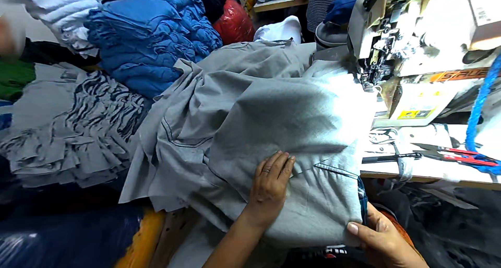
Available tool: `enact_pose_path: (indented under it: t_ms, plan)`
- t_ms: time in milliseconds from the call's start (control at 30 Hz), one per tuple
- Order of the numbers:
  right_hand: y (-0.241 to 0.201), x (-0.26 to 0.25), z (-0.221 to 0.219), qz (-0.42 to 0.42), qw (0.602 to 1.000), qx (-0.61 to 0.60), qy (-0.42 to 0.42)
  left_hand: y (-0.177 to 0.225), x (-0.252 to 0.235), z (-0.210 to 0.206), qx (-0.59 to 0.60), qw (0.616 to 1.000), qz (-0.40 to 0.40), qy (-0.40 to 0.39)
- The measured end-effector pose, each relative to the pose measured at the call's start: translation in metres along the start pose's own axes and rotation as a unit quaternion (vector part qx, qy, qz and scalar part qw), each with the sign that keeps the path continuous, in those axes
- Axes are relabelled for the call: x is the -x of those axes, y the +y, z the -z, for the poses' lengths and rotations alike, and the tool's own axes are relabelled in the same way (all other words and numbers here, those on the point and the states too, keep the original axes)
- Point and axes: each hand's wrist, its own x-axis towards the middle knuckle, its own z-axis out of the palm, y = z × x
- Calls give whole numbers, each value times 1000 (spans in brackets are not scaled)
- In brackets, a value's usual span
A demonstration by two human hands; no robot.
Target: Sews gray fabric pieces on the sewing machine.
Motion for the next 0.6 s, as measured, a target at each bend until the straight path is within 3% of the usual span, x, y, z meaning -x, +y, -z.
enact_pose_path:
  t_ms: [67, 167, 300, 400, 500, 533, 600]
  plan:
    - [-1, -1, 2, -17, 1000, 4, 3, -5, -1, -1, 5, 1000, -1, 13]
    - [2, -6, 8, -59, 998, 28, 15, -11, -12, 9, 106, 994, 24, 18]
    - [11, -10, 18, -17, 995, 81, 48, -11, -48, 53, 305, 935, 179, -21]
    - [7, -2, 19, 35, 988, 145, 49, -7, -80, 88, 359, 895, 262, 40]
    - [1, 13, 20, 106, 975, 194, 29, 2, -94, 124, 367, 908, 180, 92]
    - [-2, 19, 22, 136, 968, 211, 18, 6, -94, 136, 372, 917, 125, 72]
    - [-7, 27, 26, 174, 955, 240, 4, 16, -90, 149, 391, 919, 10, -47]
